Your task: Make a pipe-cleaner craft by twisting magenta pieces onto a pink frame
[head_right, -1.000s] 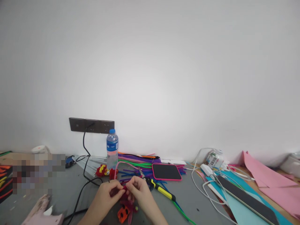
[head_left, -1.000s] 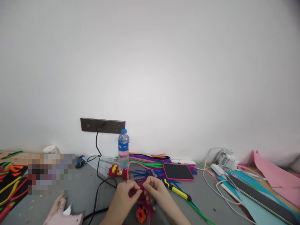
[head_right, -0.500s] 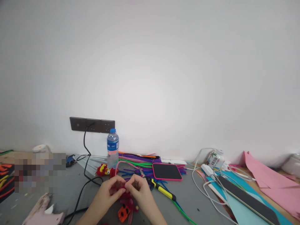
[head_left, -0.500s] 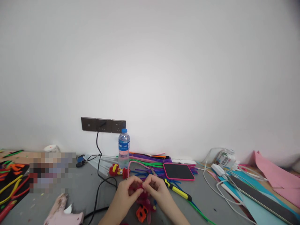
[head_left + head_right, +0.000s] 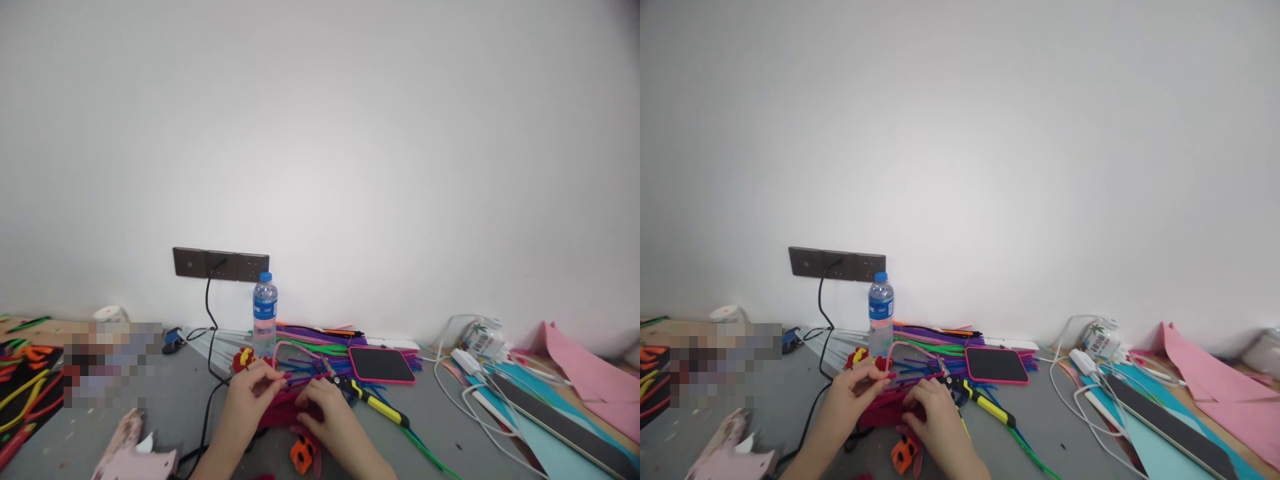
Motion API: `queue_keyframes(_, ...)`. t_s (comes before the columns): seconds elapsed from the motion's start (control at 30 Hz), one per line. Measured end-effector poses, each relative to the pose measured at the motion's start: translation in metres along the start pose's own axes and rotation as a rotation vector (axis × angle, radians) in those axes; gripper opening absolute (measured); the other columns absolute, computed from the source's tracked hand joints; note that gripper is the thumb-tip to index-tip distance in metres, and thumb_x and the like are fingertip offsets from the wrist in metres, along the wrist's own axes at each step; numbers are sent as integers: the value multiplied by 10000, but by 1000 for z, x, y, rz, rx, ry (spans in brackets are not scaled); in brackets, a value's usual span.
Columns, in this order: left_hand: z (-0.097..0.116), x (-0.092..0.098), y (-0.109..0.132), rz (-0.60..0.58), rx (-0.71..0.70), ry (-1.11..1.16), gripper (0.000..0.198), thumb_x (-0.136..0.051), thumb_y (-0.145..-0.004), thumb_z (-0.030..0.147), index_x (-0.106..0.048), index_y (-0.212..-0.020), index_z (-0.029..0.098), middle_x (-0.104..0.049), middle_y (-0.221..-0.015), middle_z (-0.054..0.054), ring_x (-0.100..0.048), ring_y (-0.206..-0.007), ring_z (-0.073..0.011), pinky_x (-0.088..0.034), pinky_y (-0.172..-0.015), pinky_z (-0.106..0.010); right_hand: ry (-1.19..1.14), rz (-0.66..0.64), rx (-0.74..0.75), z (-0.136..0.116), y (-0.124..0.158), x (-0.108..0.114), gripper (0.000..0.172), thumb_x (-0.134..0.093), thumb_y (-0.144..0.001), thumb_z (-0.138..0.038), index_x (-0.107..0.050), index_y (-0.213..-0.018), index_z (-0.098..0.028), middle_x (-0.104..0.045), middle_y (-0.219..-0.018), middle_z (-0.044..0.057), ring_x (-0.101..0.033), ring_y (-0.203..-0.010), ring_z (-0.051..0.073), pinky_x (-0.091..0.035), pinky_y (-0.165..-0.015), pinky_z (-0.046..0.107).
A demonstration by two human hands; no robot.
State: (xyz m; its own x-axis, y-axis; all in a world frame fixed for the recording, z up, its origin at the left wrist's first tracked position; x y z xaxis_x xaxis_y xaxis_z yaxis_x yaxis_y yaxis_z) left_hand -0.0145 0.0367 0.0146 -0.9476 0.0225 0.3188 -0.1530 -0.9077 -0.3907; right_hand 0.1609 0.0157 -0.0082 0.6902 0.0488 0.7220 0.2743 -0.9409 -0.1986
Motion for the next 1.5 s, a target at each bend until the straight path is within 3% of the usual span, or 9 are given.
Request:
queue_keyframes(0.23,14,-10,5,-158,-8,-93,111,-639,-793,211,-697,-707,174,-651,-691,-21,-617,-665,-177,-448,-618,-236,88,-55,-20,5,0,3,98,-715,-703,-139,-674,-696,-227,-689,-757,-19,-591,-829,205,-299,-844,359)
queue_keyframes(0.47,17,-18,6,-362,-23,-86,170,-630,-821,230,-790,-827,172,-690,-720,-52,-621,-690,-173,-424,-637,-228,58,23,16,8,1,13,156,-570,-768,-92,-631,-708,-222,-658,-758,-6,-570,-791,197,-330,-766,326)
queue_keyframes(0.6,11,-19,6,-423,15,-129,135,-711,-755,247,-763,-661,165,-640,-620,-8,-566,-625,-146,-369,-593,-220,-243,188,-10,15,-3,26,92,-539,-839,-234,-586,-762,-215,-607,-707,5,-542,-688,192,-378,-664,298)
queue_keyframes(0.77,-3,-25,9,-547,37,-140,396,-755,-709,367,-584,-428,148,-429,-473,66,-422,-507,-98,-264,-506,-227,-756,279,-82,34,-10,28,339,-621,-805,-503,-637,-906,-180,-577,-623,-10,-508,-558,153,-377,-557,268)
queue_keyframes(0.9,-15,-29,13,-621,130,-261,439,-758,-684,363,-497,-400,154,-290,-416,99,-303,-453,-78,-176,-453,-244,-1046,285,-187,43,-10,24,413,-740,-709,-506,-685,-940,-167,-634,-655,-1,-513,-536,118,-383,-547,242)
queue_keyframes(1.0,-17,-28,15,-632,178,-307,428,-752,-670,355,-479,-405,160,-257,-392,107,-282,-426,-74,-149,-429,-244,-1211,282,-240,40,-8,23,359,-795,-680,-431,-696,-903,-168,-663,-699,5,-553,-578,111,-407,-571,226)
queue_keyframes(1.17,-10,-25,14,-539,289,-137,312,-682,-721,366,-519,-532,179,-432,-402,93,-424,-385,-92,-254,-427,-201,-1350,258,-289,32,-6,22,332,-811,-676,-398,-639,-863,-185,-665,-675,-9,-572,-559,113,-422,-553,224)
queue_keyframes(1.33,-4,-22,7,-360,263,79,199,-682,-712,295,-545,-628,178,-527,-556,62,-482,-506,-110,-340,-493,-198,-1335,218,-279,25,-5,16,293,-769,-728,-409,-563,-766,-203,-695,-731,19,-618,-656,158,-451,-606,250)
queue_keyframes(1.5,-6,-27,7,-340,284,281,183,-695,-718,300,-570,-735,168,-525,-617,55,-472,-509,-105,-387,-502,-213,-1329,246,-258,16,-6,12,292,-808,-679,-380,-591,-721,-190,-647,-759,-1,-560,-613,122,-438,-563,222)
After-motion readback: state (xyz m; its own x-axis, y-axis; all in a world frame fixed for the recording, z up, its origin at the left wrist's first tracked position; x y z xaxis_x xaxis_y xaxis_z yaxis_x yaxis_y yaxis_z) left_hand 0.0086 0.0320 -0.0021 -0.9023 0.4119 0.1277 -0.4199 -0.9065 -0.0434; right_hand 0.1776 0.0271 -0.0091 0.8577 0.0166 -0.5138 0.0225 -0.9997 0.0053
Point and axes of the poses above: each hand's wrist, its own y-axis away from the middle knuckle, its own x-axis out of the back of the hand, z = x × y, the point moved 4 cm from there along -y, towards the middle knuckle
